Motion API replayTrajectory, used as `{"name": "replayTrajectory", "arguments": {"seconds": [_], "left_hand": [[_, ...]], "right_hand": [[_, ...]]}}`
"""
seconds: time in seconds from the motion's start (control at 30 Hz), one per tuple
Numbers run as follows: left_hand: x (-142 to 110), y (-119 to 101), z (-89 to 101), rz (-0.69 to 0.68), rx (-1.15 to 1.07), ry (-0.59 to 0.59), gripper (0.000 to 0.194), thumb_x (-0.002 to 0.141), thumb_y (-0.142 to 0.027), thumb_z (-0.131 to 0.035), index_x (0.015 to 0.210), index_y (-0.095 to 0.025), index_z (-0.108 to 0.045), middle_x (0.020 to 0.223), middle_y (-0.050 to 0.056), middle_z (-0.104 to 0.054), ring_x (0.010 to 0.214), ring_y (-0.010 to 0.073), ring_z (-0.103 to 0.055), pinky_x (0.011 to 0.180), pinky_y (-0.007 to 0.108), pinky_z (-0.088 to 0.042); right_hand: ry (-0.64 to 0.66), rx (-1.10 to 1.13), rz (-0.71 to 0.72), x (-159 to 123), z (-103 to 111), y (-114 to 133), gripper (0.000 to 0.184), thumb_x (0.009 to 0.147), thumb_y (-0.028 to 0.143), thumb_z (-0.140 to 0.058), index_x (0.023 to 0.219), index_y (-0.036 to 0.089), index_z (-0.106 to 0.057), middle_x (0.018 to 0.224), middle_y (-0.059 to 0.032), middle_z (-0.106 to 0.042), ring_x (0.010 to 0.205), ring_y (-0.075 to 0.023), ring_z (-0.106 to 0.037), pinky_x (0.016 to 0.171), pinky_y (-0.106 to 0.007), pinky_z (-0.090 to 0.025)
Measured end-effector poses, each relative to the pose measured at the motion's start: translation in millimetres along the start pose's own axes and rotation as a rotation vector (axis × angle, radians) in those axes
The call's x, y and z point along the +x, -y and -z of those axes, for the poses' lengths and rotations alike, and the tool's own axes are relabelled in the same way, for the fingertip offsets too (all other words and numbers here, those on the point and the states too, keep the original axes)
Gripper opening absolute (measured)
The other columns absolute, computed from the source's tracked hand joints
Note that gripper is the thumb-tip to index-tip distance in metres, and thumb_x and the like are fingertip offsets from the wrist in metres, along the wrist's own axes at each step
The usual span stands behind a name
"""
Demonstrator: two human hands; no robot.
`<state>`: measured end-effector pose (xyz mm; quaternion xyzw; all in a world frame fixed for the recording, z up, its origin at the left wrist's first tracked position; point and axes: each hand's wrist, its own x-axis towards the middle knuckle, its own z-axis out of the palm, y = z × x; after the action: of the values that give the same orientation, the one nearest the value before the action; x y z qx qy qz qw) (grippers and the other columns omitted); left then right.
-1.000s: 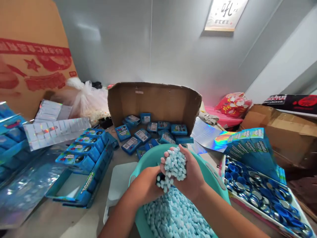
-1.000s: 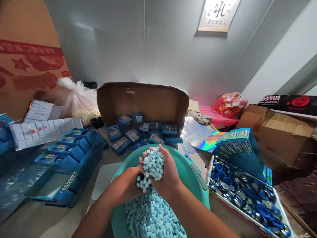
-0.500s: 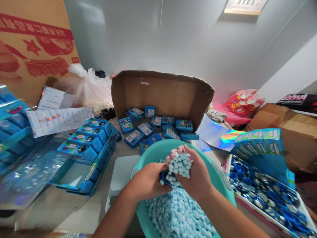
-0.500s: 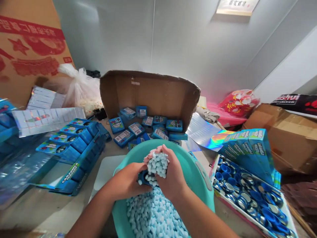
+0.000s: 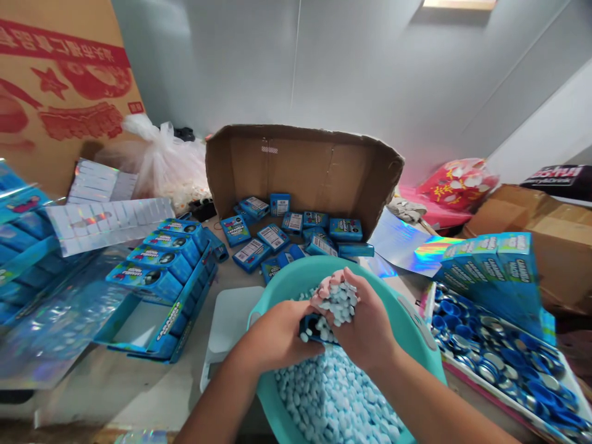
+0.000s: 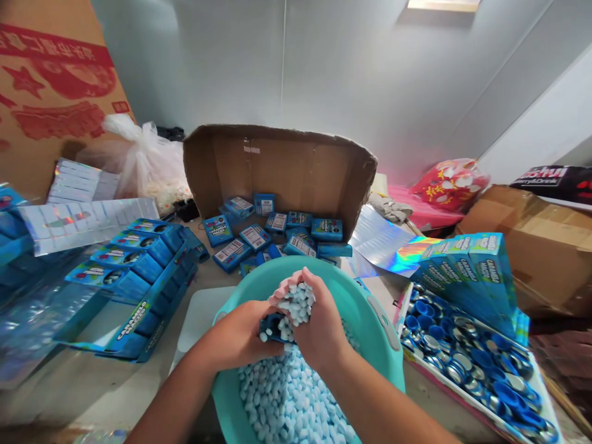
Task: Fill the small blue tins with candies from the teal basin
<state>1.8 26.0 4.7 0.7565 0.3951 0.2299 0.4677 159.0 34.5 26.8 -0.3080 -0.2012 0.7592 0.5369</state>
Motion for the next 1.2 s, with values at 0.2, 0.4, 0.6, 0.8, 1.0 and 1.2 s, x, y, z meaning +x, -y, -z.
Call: {"name": "replayTrajectory", "arguments": {"seconds": [0.2, 0.4, 0.6, 0.8, 1.0, 1.2], "left_hand": [[0.3, -0.3, 0.2, -0.010, -0.011, 0.004, 0.045, 0.072, -0.016, -0.077, 0.113, -0.030, -0.067, 0.113, -0.007, -0.070, 0.102, 0.0202, -0.065, 0.081, 0.023, -0.042], [0.9, 3.4, -0.7, 0.016, -0.001, 0.003, 0.048, 0.075, -0.023, -0.076, 0.121, -0.032, -0.063, 0.121, -0.006, -0.068, 0.108, 0.0225, -0.063, 0.087, 0.027, -0.044], [2.0, 5.9, -2.6, 0.029, 0.054, 0.006, 0.051, 0.076, -0.026, -0.074, 0.125, -0.030, -0.060, 0.123, -0.002, -0.067, 0.110, 0.0244, -0.062, 0.093, 0.030, -0.045], [1.5, -0.1, -2.9, 0.041, 0.074, -0.001, 0.051, 0.078, -0.027, -0.071, 0.128, -0.029, -0.061, 0.120, -0.002, -0.068, 0.108, 0.0264, -0.063, 0.090, 0.031, -0.046], [-0.9, -1.8, -1.5, 0.037, 0.048, -0.010, 0.058, 0.078, -0.029, -0.074, 0.134, -0.031, -0.058, 0.130, -0.001, -0.064, 0.112, 0.0271, -0.062, 0.089, 0.032, -0.047], [-0.2, -0.1, -2.4, 0.034, 0.059, -0.014, 0.051, 0.078, -0.026, -0.075, 0.127, -0.029, -0.062, 0.126, -0.001, -0.066, 0.106, 0.0236, -0.063, 0.084, 0.028, -0.047]], "right_hand": [[0.043, -0.030, 0.016, 0.4, 1.5, 2.1, 0.027, 0.089, 0.039, -0.062, 0.069, 0.021, -0.062, 0.072, -0.0017, -0.062, 0.077, -0.0205, -0.062, 0.074, -0.031, -0.052], [0.121, -0.074, 0.038, -0.9, 1.5, 2.0, 0.029, 0.091, 0.041, -0.059, 0.070, 0.021, -0.064, 0.076, -0.0028, -0.064, 0.085, -0.0220, -0.063, 0.083, -0.033, -0.051], [0.186, -0.079, 0.054, -3.0, 1.3, 1.4, 0.029, 0.092, 0.042, -0.057, 0.074, 0.021, -0.067, 0.079, -0.0033, -0.065, 0.091, -0.0228, -0.063, 0.085, -0.033, -0.050], [0.207, -0.091, 0.083, -4.2, -3.2, 2.1, 0.029, 0.091, 0.042, -0.060, 0.073, 0.021, -0.068, 0.077, -0.0049, -0.064, 0.094, -0.0249, -0.062, 0.084, -0.034, -0.050], [0.185, -0.108, 0.098, -6.9, -4.3, 2.3, 0.029, 0.088, 0.044, -0.064, 0.071, 0.021, -0.070, 0.077, -0.0049, -0.063, 0.090, -0.0243, -0.061, 0.084, -0.035, -0.050], [0.206, -0.113, 0.125, -5.4, -1.2, 2.3, 0.032, 0.092, 0.043, -0.060, 0.073, 0.021, -0.071, 0.077, -0.0044, -0.063, 0.083, -0.0217, -0.059, 0.083, -0.034, -0.050]]}}
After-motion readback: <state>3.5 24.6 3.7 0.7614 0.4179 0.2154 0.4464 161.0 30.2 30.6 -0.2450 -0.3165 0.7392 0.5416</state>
